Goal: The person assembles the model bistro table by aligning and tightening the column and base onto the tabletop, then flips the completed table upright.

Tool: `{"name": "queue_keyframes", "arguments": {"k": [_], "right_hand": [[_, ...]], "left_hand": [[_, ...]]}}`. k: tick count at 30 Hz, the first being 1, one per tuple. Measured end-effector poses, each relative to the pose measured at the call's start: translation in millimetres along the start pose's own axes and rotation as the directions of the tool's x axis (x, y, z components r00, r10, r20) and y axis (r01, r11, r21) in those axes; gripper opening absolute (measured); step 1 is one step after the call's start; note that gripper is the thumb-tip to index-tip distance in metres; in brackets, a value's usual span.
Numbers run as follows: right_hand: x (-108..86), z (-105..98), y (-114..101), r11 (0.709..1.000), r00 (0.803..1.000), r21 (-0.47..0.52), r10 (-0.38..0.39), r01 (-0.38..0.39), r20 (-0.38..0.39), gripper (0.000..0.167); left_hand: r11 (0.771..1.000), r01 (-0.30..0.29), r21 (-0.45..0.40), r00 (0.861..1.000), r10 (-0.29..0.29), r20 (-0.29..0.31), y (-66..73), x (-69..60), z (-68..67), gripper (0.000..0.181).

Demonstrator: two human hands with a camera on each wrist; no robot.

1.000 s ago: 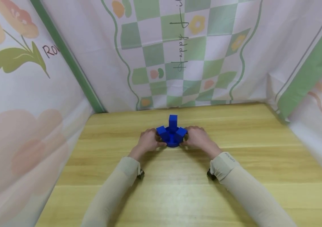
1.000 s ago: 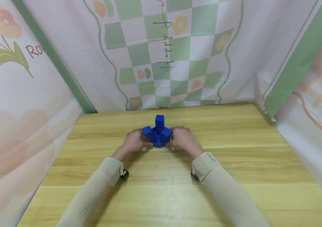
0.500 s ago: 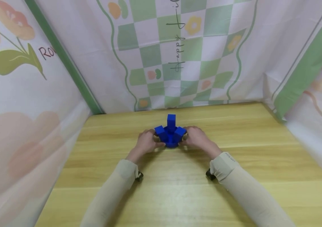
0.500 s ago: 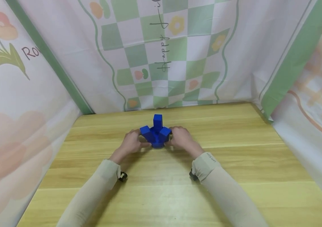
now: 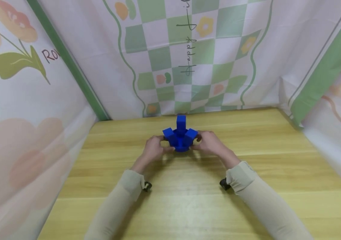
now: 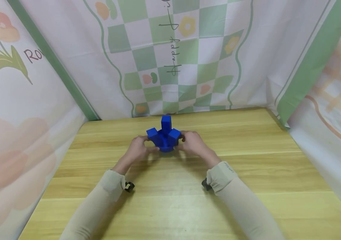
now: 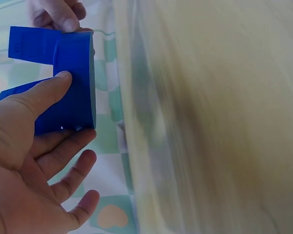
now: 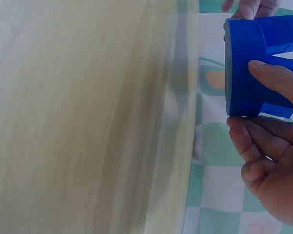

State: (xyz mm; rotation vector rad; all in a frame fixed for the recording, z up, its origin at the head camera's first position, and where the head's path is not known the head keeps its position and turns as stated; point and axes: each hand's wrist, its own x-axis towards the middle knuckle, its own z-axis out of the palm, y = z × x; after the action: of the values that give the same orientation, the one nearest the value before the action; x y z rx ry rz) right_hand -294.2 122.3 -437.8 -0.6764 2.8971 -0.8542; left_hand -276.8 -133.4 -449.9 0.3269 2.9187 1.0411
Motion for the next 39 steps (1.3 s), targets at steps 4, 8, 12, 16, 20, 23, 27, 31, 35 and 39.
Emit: {"name": "queue_keyframes", "arguments": {"k": [4,8,12,16,20,23,27,31,35,39], "right_hand": [[-2.9,-4.4,-0.3,0.999,1.000,0.043,-0.006,0.006,-0.001,0.040],[-5.0,-8.3,-0.3,0.996,0.999,0.084,-0.035,0.035,-0.009,0.039],[-7.9,-12.7,-1.7,0.991,0.999,0.124,-0.045,0.045,-0.006,0.043],[-10.7,-15.5,-2.6,0.987,0.999,0.155,-0.045,0.045,-0.007,0.049],[-12.5,-18.1,-2.9,0.986,0.999,0.161,-0.050,0.052,-0.017,0.052],[-12.8,-20.4,-3.1,0.986,0.998,0.160,-0.048,0.053,-0.037,0.050],[-13.1,-23.8,-3.1,0.985,0.997,0.169,-0.038,0.048,-0.063,0.045],[-15.5,-28.1,-3.7,0.984,0.998,0.173,-0.029,0.039,-0.059,0.046],[-18.7,-32.6,-5.1,0.984,0.998,0.174,-0.034,0.042,-0.046,0.049],[-19.6,-34.3,-3.7,0.986,0.997,0.156,-0.048,0.056,-0.055,0.047]], "left_hand": [[0.999,-0.018,-0.037,1.000,0.018,-0.005,1.1,-0.2,-3.1,0.051],[0.998,-0.056,-0.024,0.998,0.055,-0.021,1.4,-0.9,-5.6,0.048],[0.995,-0.100,0.014,0.994,0.101,-0.049,2.7,-2.5,-7.4,0.045],[0.990,-0.141,0.029,0.986,0.144,-0.089,4.2,-3.5,-7.7,0.040],[0.980,-0.191,0.048,0.972,0.196,-0.130,4.9,-4.2,-8.3,0.032],[0.972,-0.228,0.051,0.960,0.233,-0.155,6.8,-5.2,-10.0,0.026],[0.966,-0.256,0.043,0.952,0.259,-0.164,11.2,-6.5,-13.0,0.026],[0.970,-0.241,0.045,0.957,0.245,-0.153,15.2,-7.1,-15.4,0.027],[0.974,-0.214,0.073,0.965,0.222,-0.137,19.5,-8.6,-18.4,0.028],[0.984,-0.165,0.065,0.978,0.172,-0.118,23.9,-10.3,-21.8,0.034]]}}
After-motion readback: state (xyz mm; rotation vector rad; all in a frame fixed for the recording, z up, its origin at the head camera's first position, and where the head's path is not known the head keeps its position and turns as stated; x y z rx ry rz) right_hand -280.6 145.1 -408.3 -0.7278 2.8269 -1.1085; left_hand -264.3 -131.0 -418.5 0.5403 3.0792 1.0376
